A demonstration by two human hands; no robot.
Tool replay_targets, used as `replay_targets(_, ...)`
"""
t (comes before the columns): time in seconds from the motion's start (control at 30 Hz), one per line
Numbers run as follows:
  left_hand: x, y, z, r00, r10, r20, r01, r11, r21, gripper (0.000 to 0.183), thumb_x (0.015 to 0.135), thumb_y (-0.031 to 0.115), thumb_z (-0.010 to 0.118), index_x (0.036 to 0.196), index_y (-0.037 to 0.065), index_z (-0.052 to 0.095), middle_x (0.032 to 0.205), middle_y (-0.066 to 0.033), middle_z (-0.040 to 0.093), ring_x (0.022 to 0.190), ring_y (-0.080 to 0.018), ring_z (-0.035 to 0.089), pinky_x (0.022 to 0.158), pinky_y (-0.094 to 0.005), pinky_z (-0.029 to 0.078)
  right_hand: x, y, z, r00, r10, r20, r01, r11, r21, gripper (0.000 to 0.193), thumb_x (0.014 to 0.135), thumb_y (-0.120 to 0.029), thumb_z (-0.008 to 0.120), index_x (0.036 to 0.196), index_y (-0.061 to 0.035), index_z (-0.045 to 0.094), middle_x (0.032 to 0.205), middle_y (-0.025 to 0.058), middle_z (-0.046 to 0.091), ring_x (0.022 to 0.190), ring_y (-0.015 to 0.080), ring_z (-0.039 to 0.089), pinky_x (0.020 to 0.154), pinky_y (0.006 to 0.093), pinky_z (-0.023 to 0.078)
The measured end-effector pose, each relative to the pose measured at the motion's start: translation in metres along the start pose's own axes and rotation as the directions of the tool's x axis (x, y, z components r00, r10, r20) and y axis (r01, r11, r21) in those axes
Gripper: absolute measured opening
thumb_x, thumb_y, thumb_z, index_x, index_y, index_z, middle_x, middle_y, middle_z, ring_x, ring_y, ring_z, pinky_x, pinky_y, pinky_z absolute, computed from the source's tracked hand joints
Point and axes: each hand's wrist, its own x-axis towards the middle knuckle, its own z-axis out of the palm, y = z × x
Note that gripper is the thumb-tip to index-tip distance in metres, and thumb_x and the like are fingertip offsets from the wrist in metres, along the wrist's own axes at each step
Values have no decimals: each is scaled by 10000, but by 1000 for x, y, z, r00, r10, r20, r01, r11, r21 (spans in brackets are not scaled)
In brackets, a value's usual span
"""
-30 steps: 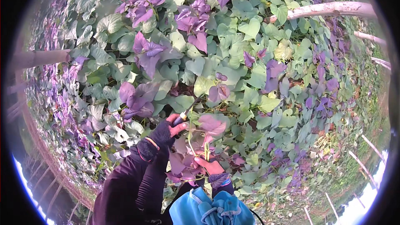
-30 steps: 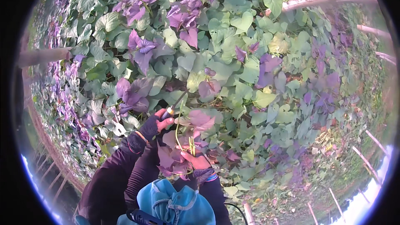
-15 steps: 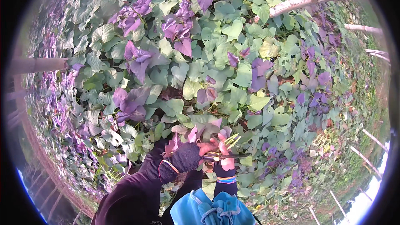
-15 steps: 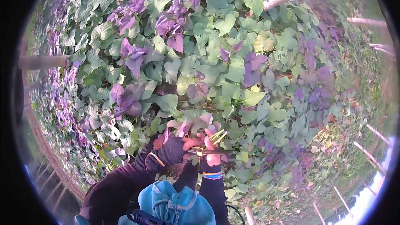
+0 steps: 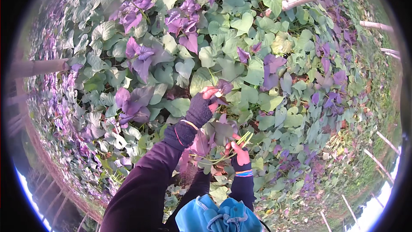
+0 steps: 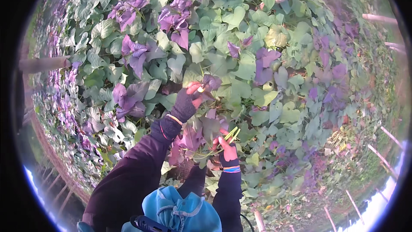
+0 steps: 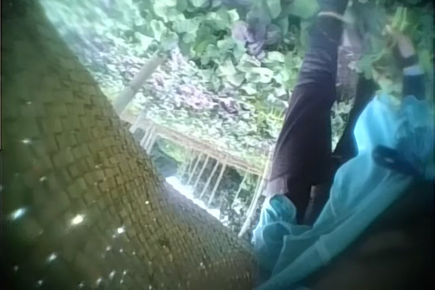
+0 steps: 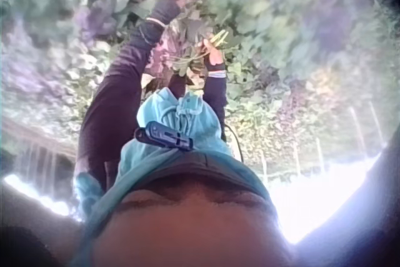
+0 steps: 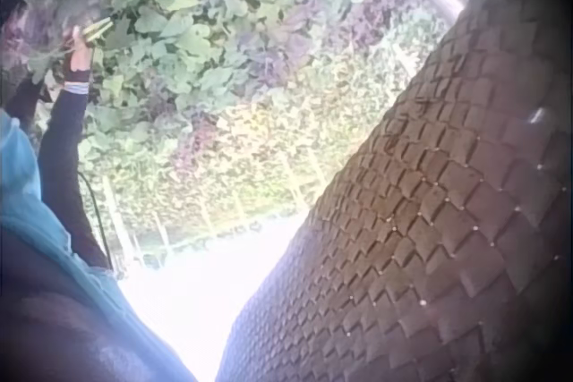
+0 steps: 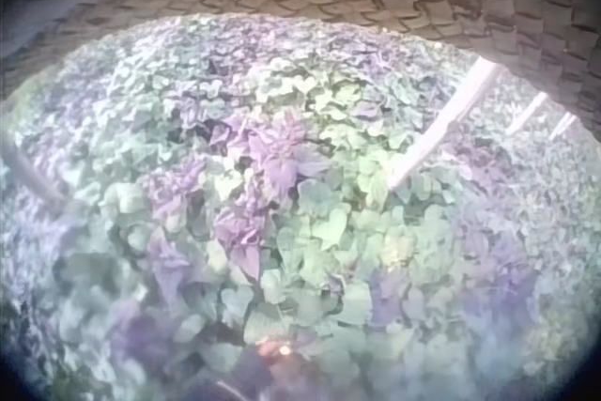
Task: The person harvests sweet potato vines in an outdoor field. Using a knife, they cut individual vine stems from the ground and gather them into a bunch held in their other hand while maneuvering through the plants.
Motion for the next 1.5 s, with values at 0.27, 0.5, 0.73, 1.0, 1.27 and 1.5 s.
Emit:
replay_targets(0.27, -46, 80, -38, 908, 111, 404, -81, 992, -92, 407, 574, 85, 572, 979, 112, 546, 976, -93, 515, 876, -269, 527, 733, -345, 437, 91, -21, 28, 993, -57, 101, 90, 930, -356, 337, 770, -268, 559, 992, -20, 508, 678, 72, 548, 601, 139, 541, 554, 232, 422)
replay_targets(0.5, -56, 4, -62, 922, -346, -175, 365, 927, 89, 291, 626, 50, 525, 908, 45, 454, 796, -126, 490, 676, -292, 509, 605, -367, 415, 66, -48, 48, 998, 6, -60, -33, 887, -461, 242, 768, -181, 547, 952, -24, 564, 783, 29, 573, 639, 93, 497, 537, 233, 402)
replay_targets(0.73, -9, -89, -51, 891, -258, 374, -11, 811, 584, 282, 734, 234, 528, 1003, 170, 471, 841, -131, 494, 764, -292, 545, 643, -393, 443, 45, -20, 11, 974, 201, -108, -225, 924, -308, 291, 773, -222, 565, 1019, -69, 538, 856, 2, 562, 630, 49, 500, 427, 189, 397)
replay_targets(1.0, -20, -139, -112, 851, -520, 70, 339, 646, 684, 306, 721, 256, 554, 938, 53, 477, 762, -153, 548, 730, -305, 556, 637, -397, 435, -6, -11, -11, 987, 148, -64, -160, 942, -296, 257, 785, -213, 541, 985, -52, 526, 797, -2, 560, 554, 40, 485, 401, 166, 348)
replay_targets(1.27, -55, 34, 10, 838, -513, 187, 543, 822, -174, 377, 717, 201, 629, 1025, 45, 478, 776, -65, 531, 700, -110, 493, 656, -252, 413, -17, 5, 17, 997, 70, 27, -62, 969, -241, 229, 767, -266, 570, 895, -77, 585, 743, -1, 576, 538, 91, 501, 450, 215, 399)
replay_targets(1.5, 3, 70, 8, 999, 20, 36, -31, 940, 340, 336, 676, 118, 573, 1006, 155, 527, 741, -88, 546, 690, -268, 547, 584, -360, 432, -18, -13, -30, 903, -119, -412, 172, 981, 94, 232, 818, -240, 499, 932, -38, 518, 707, 29, 517, 568, 112, 469, 535, 237, 419)
